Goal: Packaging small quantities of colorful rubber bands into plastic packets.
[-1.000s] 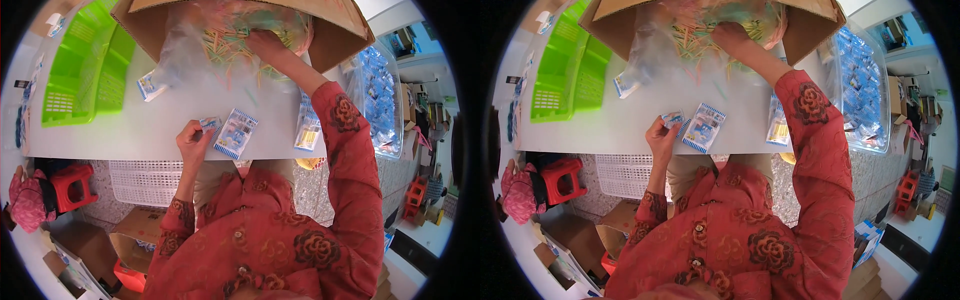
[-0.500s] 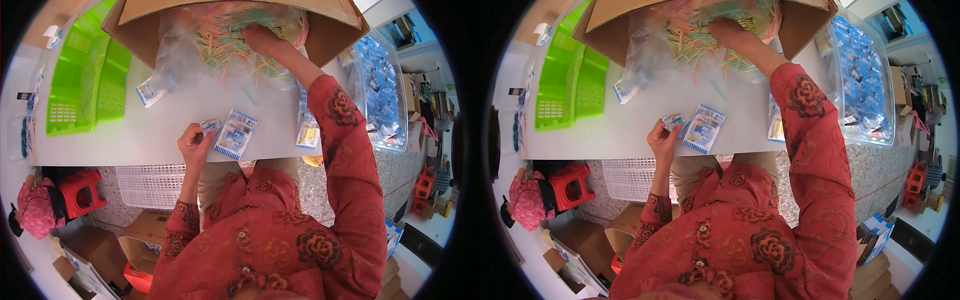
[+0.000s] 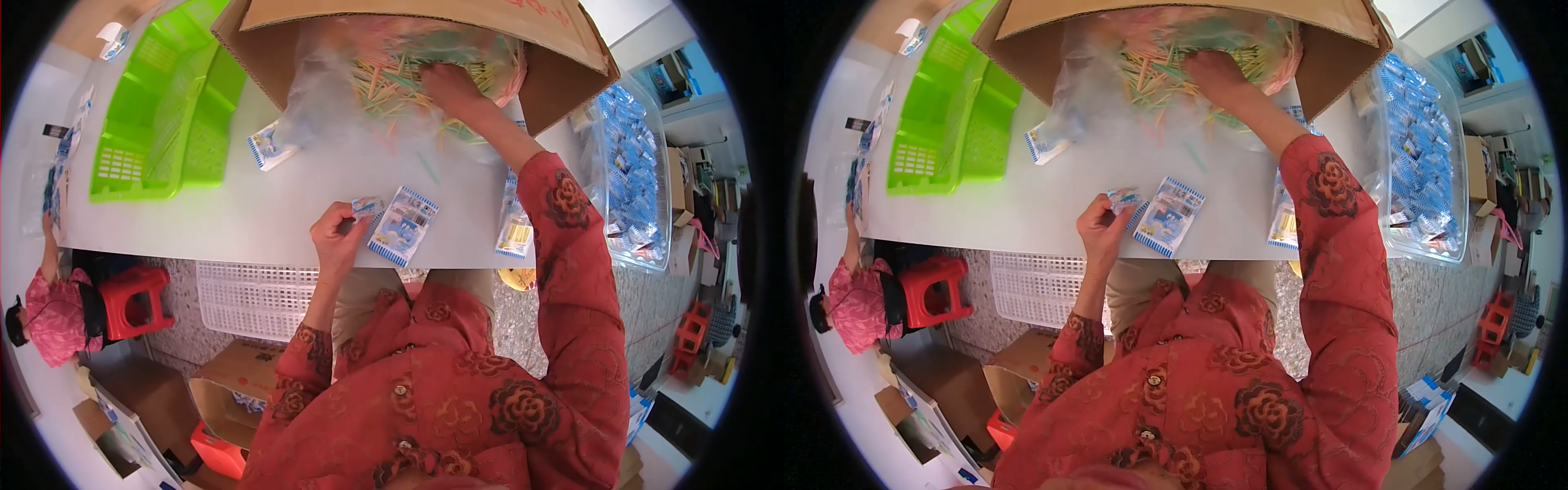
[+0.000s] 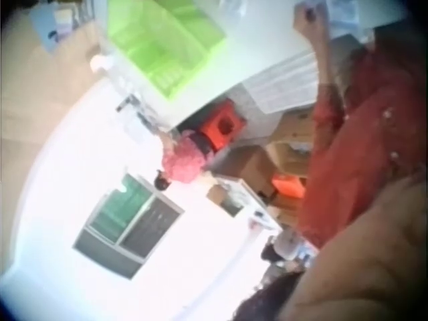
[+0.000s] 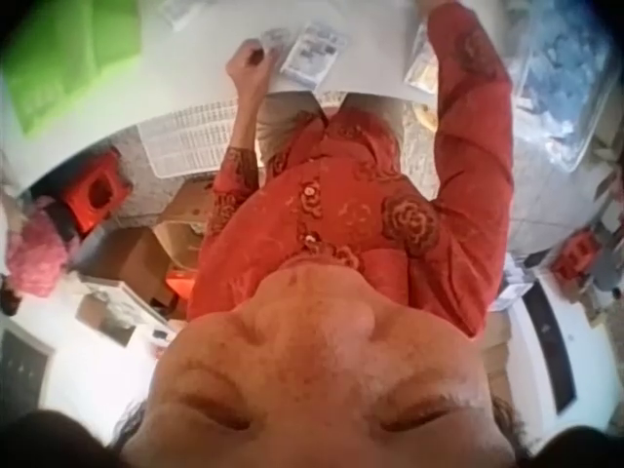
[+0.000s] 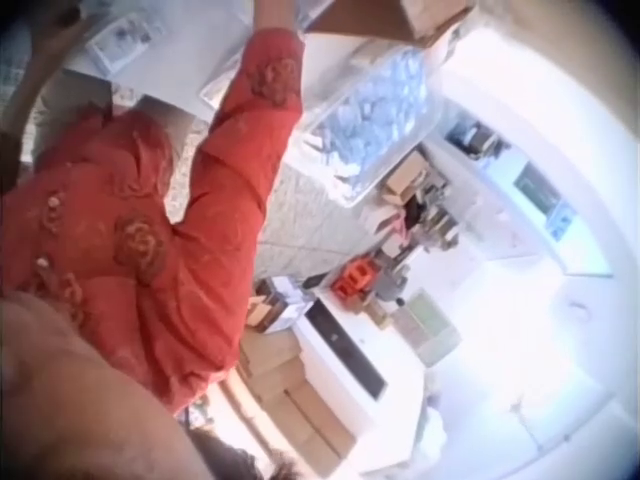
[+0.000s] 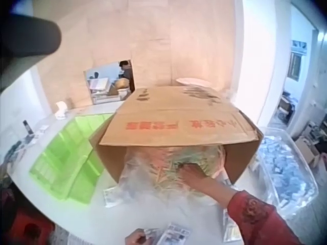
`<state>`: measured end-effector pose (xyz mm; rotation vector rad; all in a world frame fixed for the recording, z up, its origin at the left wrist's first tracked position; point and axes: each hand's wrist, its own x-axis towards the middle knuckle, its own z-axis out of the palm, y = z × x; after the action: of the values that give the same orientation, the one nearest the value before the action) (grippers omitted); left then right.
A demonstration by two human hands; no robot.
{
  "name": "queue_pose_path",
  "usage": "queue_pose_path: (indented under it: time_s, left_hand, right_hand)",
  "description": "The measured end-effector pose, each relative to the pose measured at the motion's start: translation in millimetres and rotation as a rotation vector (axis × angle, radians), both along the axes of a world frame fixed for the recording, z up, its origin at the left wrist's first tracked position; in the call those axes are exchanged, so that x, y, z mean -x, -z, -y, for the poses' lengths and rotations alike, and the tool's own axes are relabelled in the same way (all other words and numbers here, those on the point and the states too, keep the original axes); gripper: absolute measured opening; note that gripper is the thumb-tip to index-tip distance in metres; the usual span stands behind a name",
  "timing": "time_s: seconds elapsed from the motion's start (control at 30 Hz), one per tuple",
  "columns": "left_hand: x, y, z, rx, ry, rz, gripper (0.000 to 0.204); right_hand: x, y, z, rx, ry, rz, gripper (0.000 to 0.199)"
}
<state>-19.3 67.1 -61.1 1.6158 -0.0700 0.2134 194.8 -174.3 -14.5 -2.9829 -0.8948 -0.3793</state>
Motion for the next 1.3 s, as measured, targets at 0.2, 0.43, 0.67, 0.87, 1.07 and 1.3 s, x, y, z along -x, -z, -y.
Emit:
queue_pose_path:
  time_s: [0.2, 0.43, 0.67, 0.87, 1.07, 1.3]
  left_hand:
    - [-1.7, -8.3, 3.6, 0.056, 0.029, -0.021, 0.009]
    - [-1.3, -3.4, 5.4, 0.059, 0.025, -0.049, 0.008]
    - [1.0, 0.3, 0.7, 0.07, 0.015, -0.036, 0.009]
    - [-3.2, -3.1, 2.7, 0.09, -0.034, -0.031, 0.009]
    - [4.5, -21.5, 13.6, 0.09, 0.132, 0.101, 0.013]
    - [20.9, -41.8, 33.5, 0.101, 0.195, 0.077, 0.013]
  right_hand:
    - [-0.6, 1.8, 3.1, -0.023, 0.072, -0.037, 0.018]
    - [-2.2, -1.9, 36.2, -0.32, 0.096, -0.023, 0.018]
    - [80.5, -52.1, 32.7, -0.94, 0.197, -0.514, 0.013]
    - [164.9, -1.5, 18.7, -0.789, 0.138, -0.466, 0.007]
    - [183.6, -57.9, 11.3, -0.958, 0.216, -0.597, 0.006]
    - [216.9, -128.7, -13.5, -1.324, -0.113, -0.761, 0.006]
